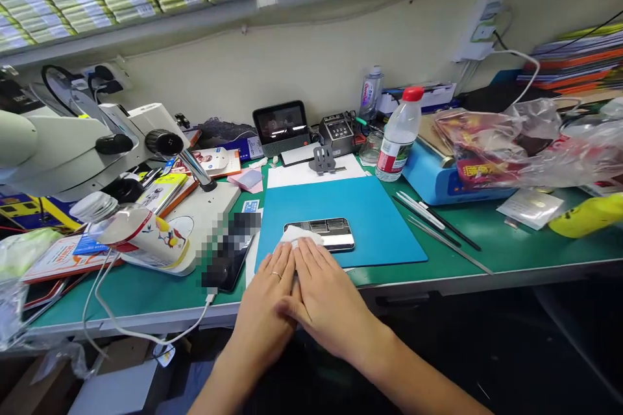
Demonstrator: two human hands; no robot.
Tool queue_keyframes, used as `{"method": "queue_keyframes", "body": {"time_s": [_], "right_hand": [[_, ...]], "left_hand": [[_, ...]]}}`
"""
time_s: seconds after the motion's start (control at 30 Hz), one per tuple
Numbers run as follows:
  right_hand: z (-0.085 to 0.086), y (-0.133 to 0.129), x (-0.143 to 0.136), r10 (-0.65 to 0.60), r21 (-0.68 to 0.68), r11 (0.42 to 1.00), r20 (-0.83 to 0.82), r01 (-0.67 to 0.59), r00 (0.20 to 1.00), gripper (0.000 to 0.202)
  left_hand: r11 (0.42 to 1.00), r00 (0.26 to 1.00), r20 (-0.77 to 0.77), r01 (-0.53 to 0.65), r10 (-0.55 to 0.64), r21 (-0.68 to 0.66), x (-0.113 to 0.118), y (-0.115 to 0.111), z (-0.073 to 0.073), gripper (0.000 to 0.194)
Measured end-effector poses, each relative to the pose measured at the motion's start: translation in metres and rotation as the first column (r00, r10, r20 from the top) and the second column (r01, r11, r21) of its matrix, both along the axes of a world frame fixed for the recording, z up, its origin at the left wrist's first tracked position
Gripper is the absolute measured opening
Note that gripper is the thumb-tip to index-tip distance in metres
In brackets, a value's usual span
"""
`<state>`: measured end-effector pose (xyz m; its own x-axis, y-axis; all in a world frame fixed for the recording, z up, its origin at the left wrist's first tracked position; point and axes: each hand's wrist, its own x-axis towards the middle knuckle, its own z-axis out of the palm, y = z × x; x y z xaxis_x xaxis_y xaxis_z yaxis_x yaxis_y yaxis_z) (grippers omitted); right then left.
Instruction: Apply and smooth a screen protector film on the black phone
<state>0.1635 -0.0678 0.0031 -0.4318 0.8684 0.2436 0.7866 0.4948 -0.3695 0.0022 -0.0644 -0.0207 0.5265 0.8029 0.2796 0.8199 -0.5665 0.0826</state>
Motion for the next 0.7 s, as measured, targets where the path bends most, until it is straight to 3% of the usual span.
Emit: {"method": "queue_keyframes", "body": {"time_s": [0.17,0.37,0.53,0.7], "right_hand": [[0.004,0.015,0.007,-0.020,-0.052,0.998,0.051,0.022,0.999,0.090],[-0.002,-0.001,0.034,-0.037,-0.013,0.999,0.088,0.038,0.995,0.090],[0.001,0.014,0.056,-0.065,0.011,0.998,0.137,0.064,0.988,0.085],[0.002,0.003,0.063,-0.039,0.066,0.997,0.148,0.029,0.988,0.084]], "left_hand": [[0.998,0.999,0.002,-0.047,0.047,-0.046,0.015,0.013,0.011,0.058],[0.999,0.999,0.041,-0.016,0.017,-0.043,0.043,0.001,0.014,0.060],[0.991,0.996,0.092,-0.006,0.019,-0.133,0.067,0.020,0.020,0.058],[0.994,0.993,0.118,-0.008,0.020,-0.108,0.071,0.006,0.018,0.060]]}}
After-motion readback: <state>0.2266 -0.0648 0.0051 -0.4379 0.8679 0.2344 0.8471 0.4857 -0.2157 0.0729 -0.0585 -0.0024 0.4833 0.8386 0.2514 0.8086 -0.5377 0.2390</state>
